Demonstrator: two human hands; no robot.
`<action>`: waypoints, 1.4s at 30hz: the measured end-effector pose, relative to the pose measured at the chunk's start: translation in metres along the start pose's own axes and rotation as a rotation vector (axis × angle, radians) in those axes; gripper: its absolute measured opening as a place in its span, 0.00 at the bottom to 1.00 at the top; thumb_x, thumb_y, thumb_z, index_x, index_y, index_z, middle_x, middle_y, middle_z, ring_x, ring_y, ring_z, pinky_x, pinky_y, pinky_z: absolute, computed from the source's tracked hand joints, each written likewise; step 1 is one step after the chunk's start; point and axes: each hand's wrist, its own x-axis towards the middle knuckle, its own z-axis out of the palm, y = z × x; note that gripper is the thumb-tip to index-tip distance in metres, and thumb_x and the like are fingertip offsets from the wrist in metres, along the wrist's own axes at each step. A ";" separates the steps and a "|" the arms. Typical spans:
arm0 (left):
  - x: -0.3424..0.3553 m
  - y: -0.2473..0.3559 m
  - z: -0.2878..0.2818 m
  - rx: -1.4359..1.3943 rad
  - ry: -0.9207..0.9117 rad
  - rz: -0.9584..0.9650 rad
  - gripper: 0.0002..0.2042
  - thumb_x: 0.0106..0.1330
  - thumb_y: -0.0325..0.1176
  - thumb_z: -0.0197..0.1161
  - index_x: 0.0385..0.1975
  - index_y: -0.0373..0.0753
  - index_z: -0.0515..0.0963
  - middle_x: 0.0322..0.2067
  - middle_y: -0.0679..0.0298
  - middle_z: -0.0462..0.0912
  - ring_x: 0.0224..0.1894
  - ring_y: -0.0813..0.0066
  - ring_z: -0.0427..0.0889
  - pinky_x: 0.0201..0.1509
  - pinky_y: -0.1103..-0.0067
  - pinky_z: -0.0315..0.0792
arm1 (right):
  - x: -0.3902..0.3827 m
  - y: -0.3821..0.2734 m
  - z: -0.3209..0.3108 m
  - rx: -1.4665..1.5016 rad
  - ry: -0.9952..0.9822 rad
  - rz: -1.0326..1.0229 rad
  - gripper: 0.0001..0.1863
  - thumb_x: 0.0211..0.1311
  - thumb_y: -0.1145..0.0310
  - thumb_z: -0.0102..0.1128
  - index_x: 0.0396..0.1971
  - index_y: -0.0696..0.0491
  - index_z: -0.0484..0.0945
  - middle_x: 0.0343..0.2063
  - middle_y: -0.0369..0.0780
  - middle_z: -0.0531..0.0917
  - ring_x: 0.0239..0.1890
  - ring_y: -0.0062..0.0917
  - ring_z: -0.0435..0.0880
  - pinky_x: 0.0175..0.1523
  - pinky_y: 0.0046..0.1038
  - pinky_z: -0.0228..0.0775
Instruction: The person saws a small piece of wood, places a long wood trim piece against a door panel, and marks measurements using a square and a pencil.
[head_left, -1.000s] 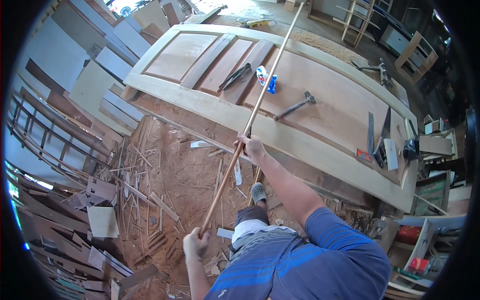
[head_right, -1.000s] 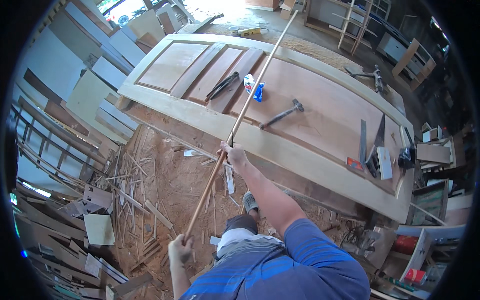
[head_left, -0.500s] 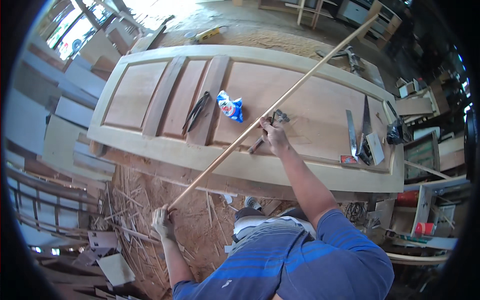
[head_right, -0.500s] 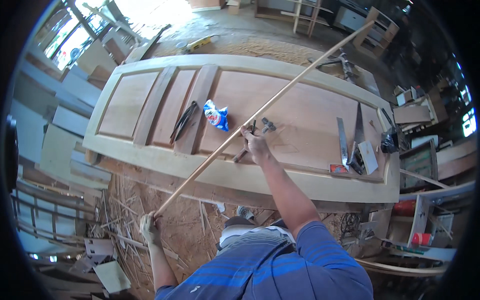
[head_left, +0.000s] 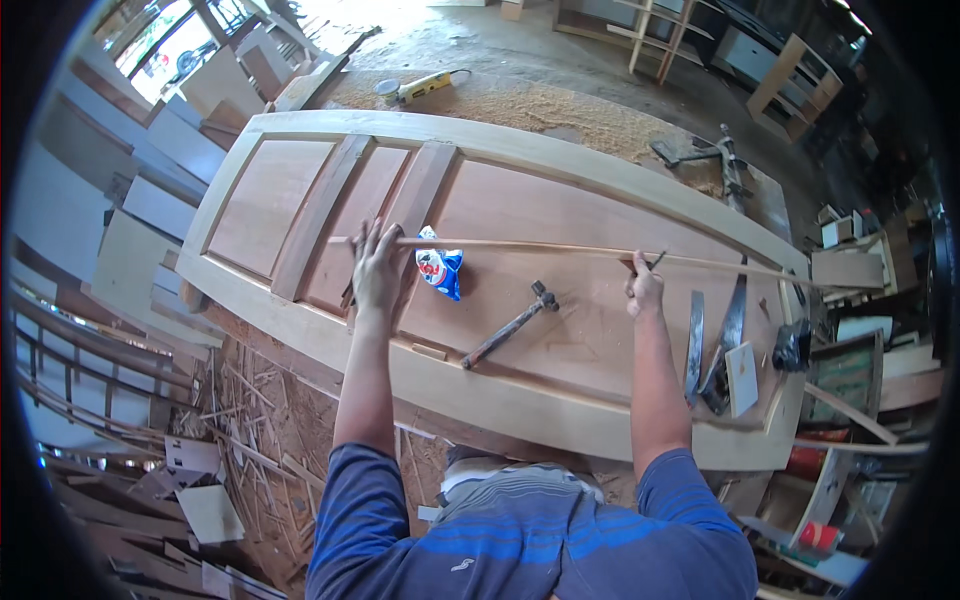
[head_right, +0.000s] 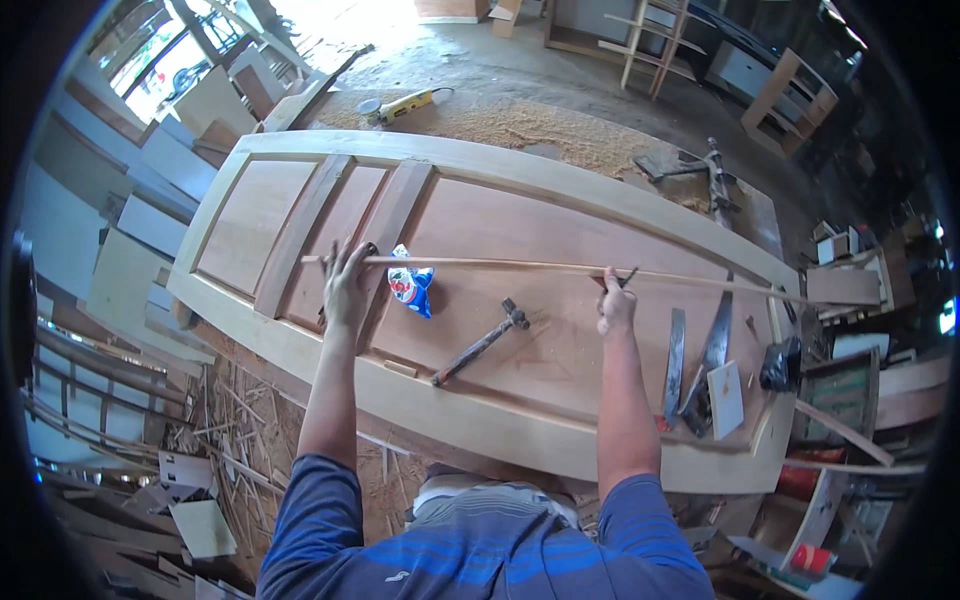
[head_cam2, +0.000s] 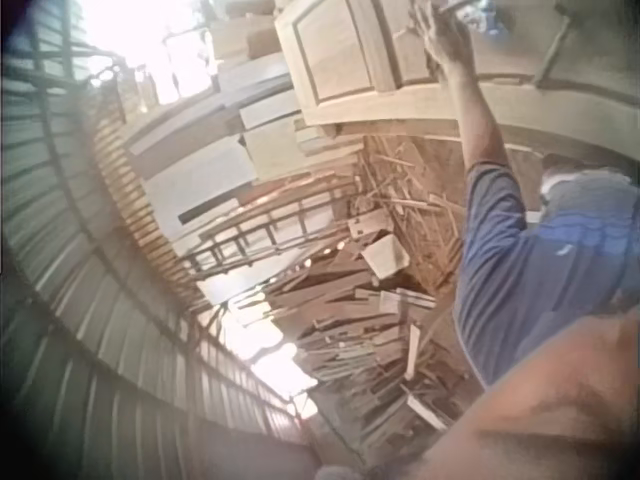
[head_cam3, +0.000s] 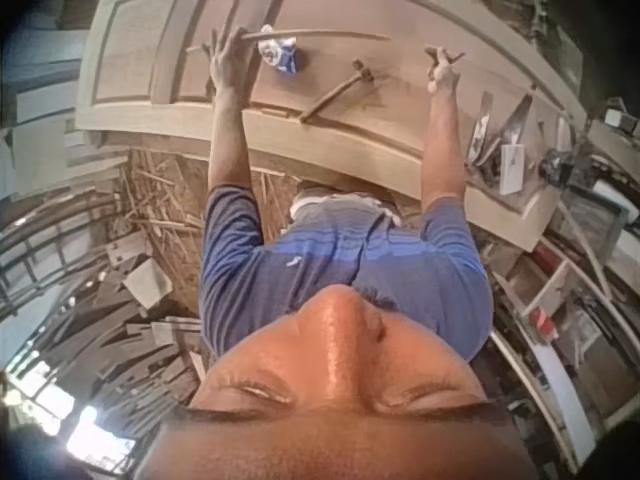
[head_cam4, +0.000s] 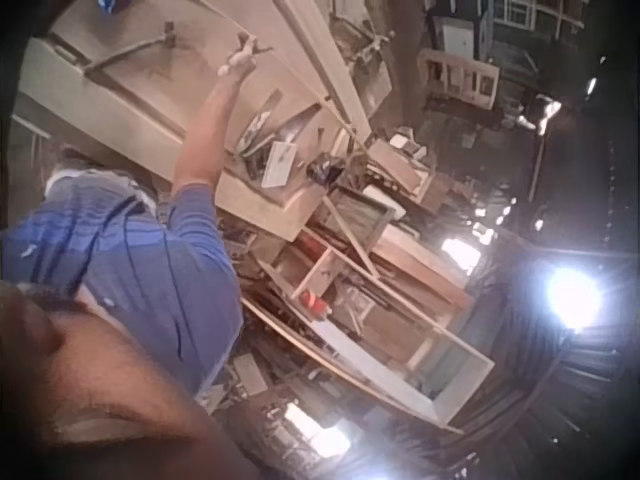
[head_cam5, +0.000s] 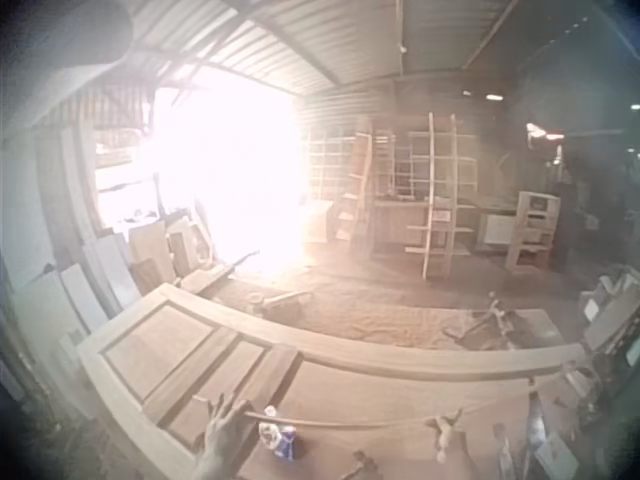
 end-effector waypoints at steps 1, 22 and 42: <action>0.018 0.008 0.017 0.003 0.018 0.008 0.24 0.78 0.42 0.69 0.71 0.48 0.82 0.78 0.51 0.75 0.85 0.47 0.63 0.89 0.48 0.51 | 0.014 -0.003 -0.006 0.029 0.024 -0.005 0.14 0.80 0.55 0.72 0.35 0.47 0.85 0.17 0.28 0.75 0.11 0.14 0.59 0.19 0.25 0.49; 0.207 0.104 0.325 -0.261 -0.058 0.022 0.19 0.79 0.38 0.66 0.66 0.41 0.82 0.74 0.49 0.77 0.82 0.45 0.66 0.89 0.56 0.58 | 0.259 -0.046 -0.079 -0.242 0.373 0.088 0.16 0.82 0.47 0.67 0.43 0.46 0.83 0.23 0.34 0.84 0.10 0.11 0.60 0.14 0.22 0.43; 0.210 0.099 0.322 -0.287 -0.099 -0.079 0.20 0.76 0.35 0.69 0.66 0.42 0.83 0.76 0.53 0.75 0.84 0.50 0.63 0.91 0.57 0.54 | 0.266 -0.050 -0.056 -0.479 0.434 0.074 0.23 0.79 0.37 0.67 0.36 0.42 0.75 0.15 0.25 0.65 0.09 0.12 0.58 0.13 0.25 0.43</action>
